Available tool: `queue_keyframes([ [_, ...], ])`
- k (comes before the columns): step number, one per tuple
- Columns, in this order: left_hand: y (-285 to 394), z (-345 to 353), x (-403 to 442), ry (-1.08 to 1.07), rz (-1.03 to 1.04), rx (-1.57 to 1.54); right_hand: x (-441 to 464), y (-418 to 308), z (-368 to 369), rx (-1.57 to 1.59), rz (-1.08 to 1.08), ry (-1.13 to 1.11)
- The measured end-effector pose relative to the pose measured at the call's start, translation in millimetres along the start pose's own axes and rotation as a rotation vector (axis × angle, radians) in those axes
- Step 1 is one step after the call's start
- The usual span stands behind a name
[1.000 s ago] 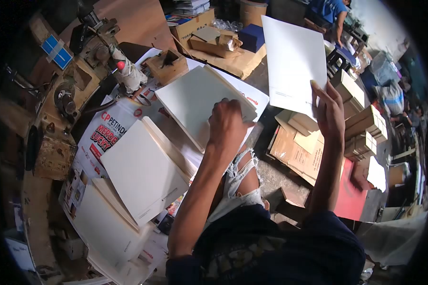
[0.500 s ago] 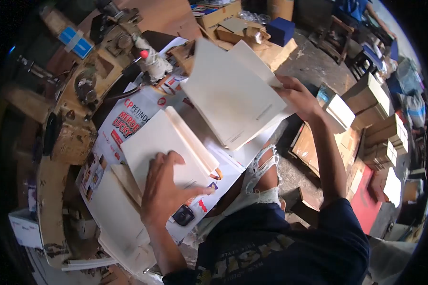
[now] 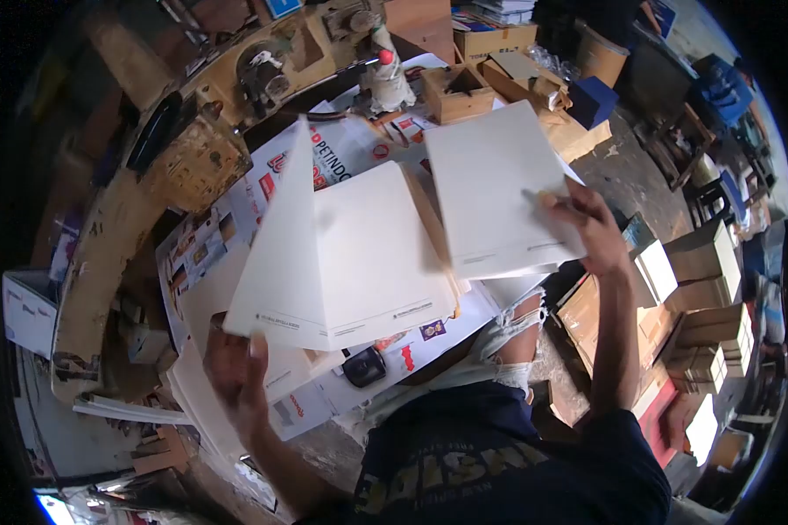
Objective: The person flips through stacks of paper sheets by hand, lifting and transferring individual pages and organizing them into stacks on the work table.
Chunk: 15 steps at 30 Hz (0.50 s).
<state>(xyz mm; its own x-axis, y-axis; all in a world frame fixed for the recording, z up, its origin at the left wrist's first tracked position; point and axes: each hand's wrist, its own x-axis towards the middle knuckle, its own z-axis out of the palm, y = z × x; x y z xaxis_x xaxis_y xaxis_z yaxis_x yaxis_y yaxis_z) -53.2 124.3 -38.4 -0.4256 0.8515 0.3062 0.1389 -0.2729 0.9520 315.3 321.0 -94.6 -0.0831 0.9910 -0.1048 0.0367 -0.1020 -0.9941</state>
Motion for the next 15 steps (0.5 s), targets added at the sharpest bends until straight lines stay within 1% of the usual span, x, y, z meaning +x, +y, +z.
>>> queue_keyframes([
  [1,1,-15,0,0.011,-0.003,0.002,-3,2,14,0.067,-0.055,-0.056],
  [2,9,-25,2,-0.173,0.028,0.403,1,7,26,0.007,-0.074,-0.167],
  [3,16,-31,2,-0.356,0.058,0.802,-3,10,41,0.081,-0.186,-0.306],
  [4,23,-29,-3,-0.397,0.065,1.186,-8,3,63,-0.002,-0.16,-0.324],
  [5,23,-29,-5,-0.378,0.06,1.188,-12,-5,82,-0.087,-0.135,-0.345],
  [7,23,-34,-6,-0.491,-0.227,1.162,-17,-14,104,-0.149,-0.117,-0.413],
  [8,21,-39,-8,-0.464,-0.144,1.156,-19,-16,112,-0.208,-0.092,-0.463],
  [9,17,-48,-10,-0.44,-0.159,1.148,-23,-13,117,-0.223,-0.097,-0.487],
  [11,8,-69,-10,-0.43,-0.001,1.051,-27,-2,127,-0.068,0.081,-0.182],
  [12,8,-70,-9,-0.378,0.128,1.028,-26,-6,132,0.159,0.182,-0.252],
  [13,9,-75,-12,-0.352,0.112,1.031,-25,-10,136,0.146,0.182,-0.278],
  [15,12,-86,-19,-0.233,-0.166,0.869,-27,-15,140,0.079,0.19,-0.332],
])
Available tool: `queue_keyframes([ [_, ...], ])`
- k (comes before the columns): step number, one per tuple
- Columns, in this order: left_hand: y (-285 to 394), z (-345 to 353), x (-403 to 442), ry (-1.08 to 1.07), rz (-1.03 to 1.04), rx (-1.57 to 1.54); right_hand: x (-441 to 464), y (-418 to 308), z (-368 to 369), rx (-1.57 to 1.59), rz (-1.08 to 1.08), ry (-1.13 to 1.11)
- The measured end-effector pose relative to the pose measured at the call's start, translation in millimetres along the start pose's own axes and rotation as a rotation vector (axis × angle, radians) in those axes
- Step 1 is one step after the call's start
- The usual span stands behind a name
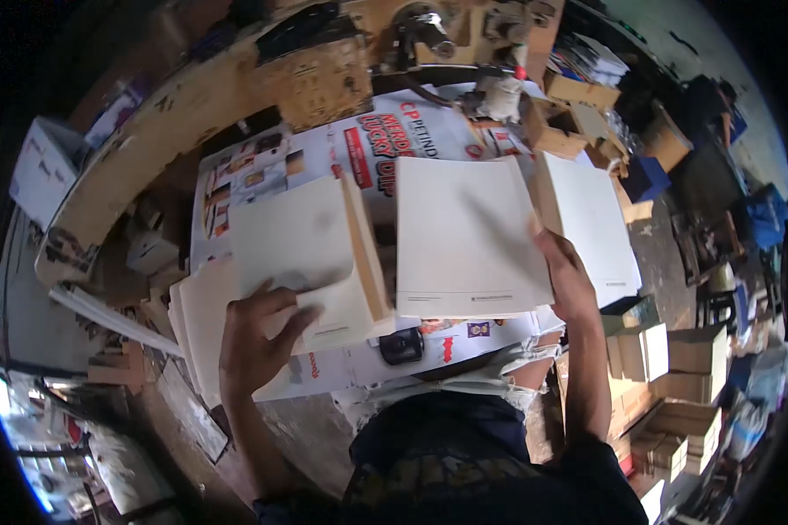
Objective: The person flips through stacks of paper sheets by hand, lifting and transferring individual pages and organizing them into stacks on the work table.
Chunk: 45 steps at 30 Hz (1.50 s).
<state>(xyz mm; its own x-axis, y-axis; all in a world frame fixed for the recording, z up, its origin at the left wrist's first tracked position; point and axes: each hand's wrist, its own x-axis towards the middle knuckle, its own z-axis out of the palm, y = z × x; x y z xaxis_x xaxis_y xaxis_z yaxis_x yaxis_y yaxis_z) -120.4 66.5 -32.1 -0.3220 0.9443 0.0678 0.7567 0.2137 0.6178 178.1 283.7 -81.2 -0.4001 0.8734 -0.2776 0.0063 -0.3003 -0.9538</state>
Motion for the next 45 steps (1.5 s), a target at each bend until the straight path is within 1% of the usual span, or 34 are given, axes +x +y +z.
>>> queue_keyframes([
  [1,-9,4,-6,0.109,-0.07,-0.205,-4,-4,-1,-0.308,-0.226,-0.18],
  [2,-17,5,-16,0.121,-0.083,-0.208,-6,-6,4,-0.315,-0.225,-0.197],
  [4,-36,4,-37,0.649,-0.184,-0.636,-9,-10,11,-0.28,-0.28,-0.167],
  [6,-62,15,-50,1.186,-0.157,-1.09,-13,-13,26,-0.116,-0.186,-0.161],
  [7,-78,3,-61,0.903,0.025,-1.266,-13,-7,33,-0.008,-0.191,-0.103],
  [8,-91,-1,-66,0.905,0.025,-1.263,-14,-3,42,0.102,-0.195,-0.043],
  [9,-98,-3,-69,0.85,0.086,-1.485,-14,-3,53,-0.03,-0.189,-0.142],
  [10,-104,-3,-71,0.784,0.15,-1.705,-2,27,56,0.0,-0.325,-0.3],
  [11,-113,1,-73,0.784,0.151,-1.698,3,45,72,0.077,-0.504,-0.474],
  [12,-124,8,-73,0.781,-0.086,-1.116,4,52,99,0.256,-0.486,-0.555],
  [13,-118,8,-67,0.708,-0.154,-0.779,-14,8,131,-0.036,-0.26,-0.501],
  [15,-106,6,-53,0.585,-0.262,-0.047,-3,27,166,-0.115,-0.234,-0.632],
  [16,-74,-3,-37,0.484,-0.378,0.006,-2,57,185,0.095,-0.181,-0.666],
  [17,-51,-5,-35,0.519,-0.402,0.029,-6,51,198,-0.23,-0.232,-0.601],
  [18,-61,-15,-39,0.398,-0.363,-0.031,-12,58,203,-0.133,-0.13,-0.674],
  [19,-70,-18,-46,0.494,-0.44,-0.177,-8,64,211,-0.067,-0.197,-0.748],
  [20,-82,-21,-54,0.572,-0.516,-0.326,-20,54,209,-0.093,-0.277,-0.713],
  [22,-145,-34,-73,0.631,-0.342,-0.253,-39,22,186,-0.162,-0.489,-0.594],
  [23,-179,-42,-84,0.64,-0.29,-0.218,-39,14,169,-0.164,-0.487,-0.524],
  [25,-213,-46,-95,0.629,-0.44,-0.053,-34,0,128,-0.101,-0.637,-0.496],
  [28,-281,-40,-113,0.47,-0.539,0.11,-28,-19,66,-0.164,-0.762,-0.076],
  [29,-294,-38,-115,0.44,-0.565,0.135,-17,-14,38,-0.346,-0.897,0.146],
  [31,-301,-33,-118,0.399,-0.61,0.159,-17,-22,-13,-0.576,-0.821,0.536],
  [32,-301,-36,-120,0.39,-0.623,0.194,-5,-11,-52,-0.806,-0.891,0.681],
  [34,-276,-35,-111,0.425,-0.588,0.347,-10,-2,-105,-0.999,-0.695,0.781],
  [35,-252,-25,-109,0.574,-0.451,0.583,-12,8,-123,-1.13,-0.505,0.885],
  [37,-206,-29,-80,0.728,-0.264,0.628,-19,26,-151,-1.239,-0.432,0.895],
  [38,-139,-18,-48,0.85,-0.162,0.286,-21,31,-155,-1.281,-0.404,0.892],
  [40,-64,3,-10,0.757,-0.047,0.337,-22,36,-151,-1.326,-0.427,0.891],
  [41,-18,21,13,0.62,0.206,0.18,-23,37,-150,-1.37,-0.447,0.915],
  [42,47,40,27,0.46,0.206,0.165,-23,35,-146,-1.363,-0.444,0.908],
  [43,67,69,36,0.328,0.198,-0.038,-23,32,-142,-1.347,-0.465,0.931],
  [44,92,90,49,0.16,0.412,-0.023,-23,30,-140,-1.331,-0.49,0.957],
  [45,114,107,56,0.025,0.457,-0.027,-22,32,-141,-1.326,-0.492,0.96],
])
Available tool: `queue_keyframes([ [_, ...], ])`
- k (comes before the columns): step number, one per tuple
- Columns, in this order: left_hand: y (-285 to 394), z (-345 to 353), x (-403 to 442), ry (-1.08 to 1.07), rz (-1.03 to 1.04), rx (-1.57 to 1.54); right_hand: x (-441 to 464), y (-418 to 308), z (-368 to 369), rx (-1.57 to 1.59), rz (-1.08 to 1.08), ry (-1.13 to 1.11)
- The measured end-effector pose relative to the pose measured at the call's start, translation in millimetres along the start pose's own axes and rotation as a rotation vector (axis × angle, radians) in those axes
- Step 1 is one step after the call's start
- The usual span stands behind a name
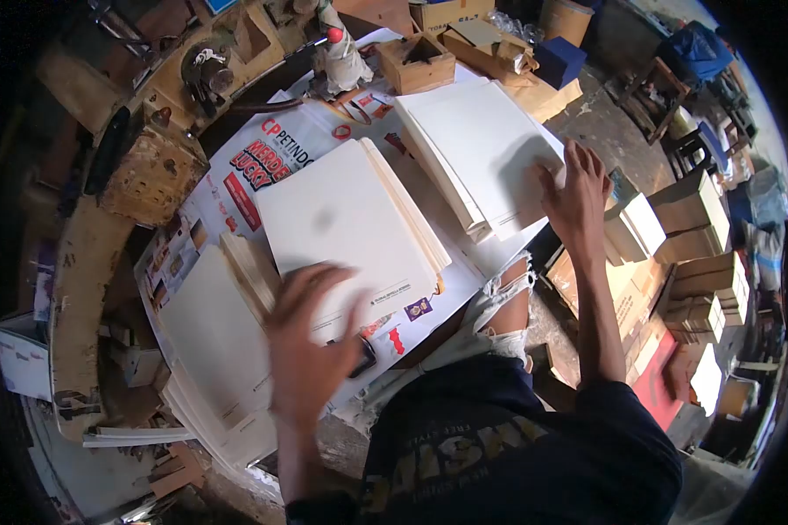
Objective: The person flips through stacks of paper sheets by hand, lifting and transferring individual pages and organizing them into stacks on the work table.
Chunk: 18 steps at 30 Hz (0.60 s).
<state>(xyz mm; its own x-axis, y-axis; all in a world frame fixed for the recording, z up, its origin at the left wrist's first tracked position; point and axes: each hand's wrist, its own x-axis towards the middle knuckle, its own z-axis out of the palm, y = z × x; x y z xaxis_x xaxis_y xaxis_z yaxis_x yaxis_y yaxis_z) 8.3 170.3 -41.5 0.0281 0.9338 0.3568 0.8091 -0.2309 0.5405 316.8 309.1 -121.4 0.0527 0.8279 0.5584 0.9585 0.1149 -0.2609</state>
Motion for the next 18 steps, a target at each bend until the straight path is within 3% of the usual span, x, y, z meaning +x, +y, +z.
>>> queue_keyframes([
  [3,18,24,23,-0.231,0.048,0.058,1,9,3,-0.013,0.073,-0.038],
  [5,17,29,31,-0.339,0.05,0.158,-1,3,1,-0.067,0.001,-0.011],
  [7,5,23,35,-0.459,-0.127,-0.215,4,-3,-11,-0.069,0.002,0.043],
  [9,-7,18,31,-0.405,-0.097,-0.325,13,-3,-18,0.196,0.028,-0.022],
  [10,-13,13,26,-0.36,-0.225,-0.413,16,-5,-15,0.491,0.181,0.015],
  [11,-18,9,21,-0.312,-0.355,-0.5,19,-1,-13,0.504,0.153,0.005],
  [13,-17,8,13,-0.18,-0.404,-0.604,26,0,-25,0.672,0.26,-0.194],
  [15,-17,7,8,-0.095,-0.442,-0.719,29,3,-21,0.629,0.211,-0.218],
  [18,-22,11,-1,-0.038,-0.464,-0.721,26,-2,-20,0.41,0.133,-0.029],
])
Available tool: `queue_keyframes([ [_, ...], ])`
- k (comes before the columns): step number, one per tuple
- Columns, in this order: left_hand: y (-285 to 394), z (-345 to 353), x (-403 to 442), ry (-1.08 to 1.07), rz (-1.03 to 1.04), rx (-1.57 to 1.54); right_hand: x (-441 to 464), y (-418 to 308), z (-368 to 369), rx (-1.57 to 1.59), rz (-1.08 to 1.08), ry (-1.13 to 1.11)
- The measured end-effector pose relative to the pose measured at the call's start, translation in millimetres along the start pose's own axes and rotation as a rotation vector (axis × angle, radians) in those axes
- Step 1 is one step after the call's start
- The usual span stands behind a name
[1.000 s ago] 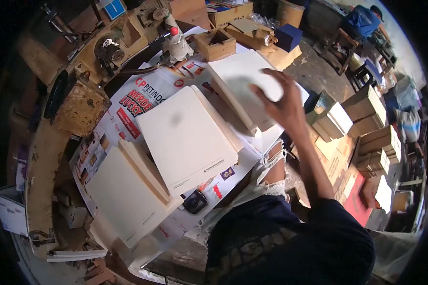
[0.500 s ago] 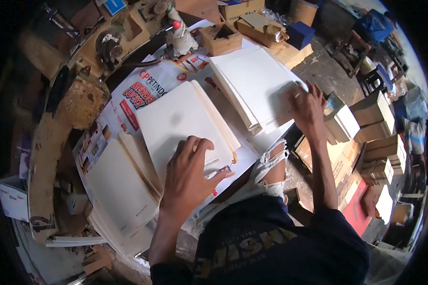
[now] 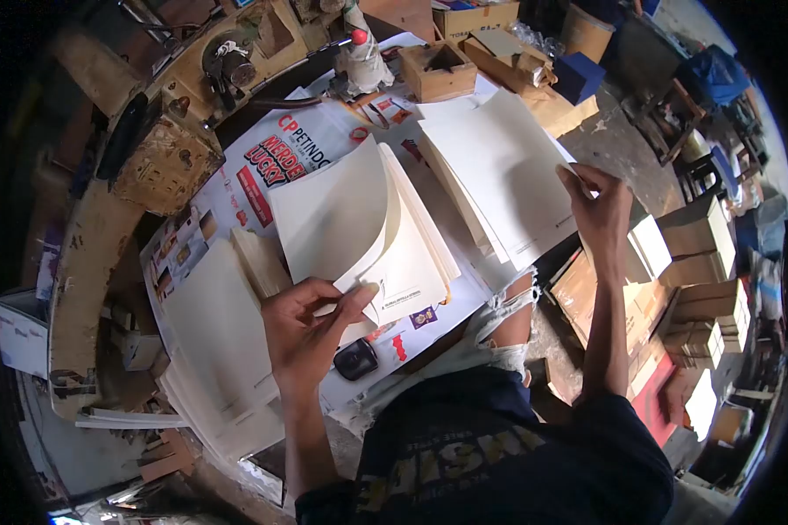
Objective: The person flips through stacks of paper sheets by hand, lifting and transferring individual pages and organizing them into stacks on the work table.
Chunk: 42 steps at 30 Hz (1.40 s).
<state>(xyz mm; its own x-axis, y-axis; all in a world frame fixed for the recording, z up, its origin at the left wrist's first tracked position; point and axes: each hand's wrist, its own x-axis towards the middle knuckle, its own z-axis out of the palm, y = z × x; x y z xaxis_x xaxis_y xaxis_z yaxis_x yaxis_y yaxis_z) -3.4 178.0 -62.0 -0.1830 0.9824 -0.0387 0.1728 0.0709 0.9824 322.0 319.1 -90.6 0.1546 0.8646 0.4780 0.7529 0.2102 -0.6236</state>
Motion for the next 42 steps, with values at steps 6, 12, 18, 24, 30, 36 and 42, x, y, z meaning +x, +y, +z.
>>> queue_keyframes([
  [6,0,5,-6,0.106,-0.02,-0.222,0,0,1,-0.273,-0.231,0.147],
  [12,4,0,-22,0.335,0.018,-0.318,2,-16,-10,0.252,0.057,-0.025],
  [18,-5,-47,-46,0.14,0.345,-0.135,-30,-74,11,0.54,0.22,-0.341],
  [24,7,-103,-74,0.004,0.006,0.937,-57,-102,43,0.7,0.218,-0.521],
  [30,-2,-136,-84,0.096,0.198,0.731,-58,-106,50,0.771,0.431,-0.632],
  [36,-48,-161,-136,0.951,0.391,-0.194,-68,-126,72,0.889,0.245,-0.696],
  [42,-80,-201,-157,0.841,0.236,-0.149,-119,-213,108,1.003,-0.024,-0.914],
])
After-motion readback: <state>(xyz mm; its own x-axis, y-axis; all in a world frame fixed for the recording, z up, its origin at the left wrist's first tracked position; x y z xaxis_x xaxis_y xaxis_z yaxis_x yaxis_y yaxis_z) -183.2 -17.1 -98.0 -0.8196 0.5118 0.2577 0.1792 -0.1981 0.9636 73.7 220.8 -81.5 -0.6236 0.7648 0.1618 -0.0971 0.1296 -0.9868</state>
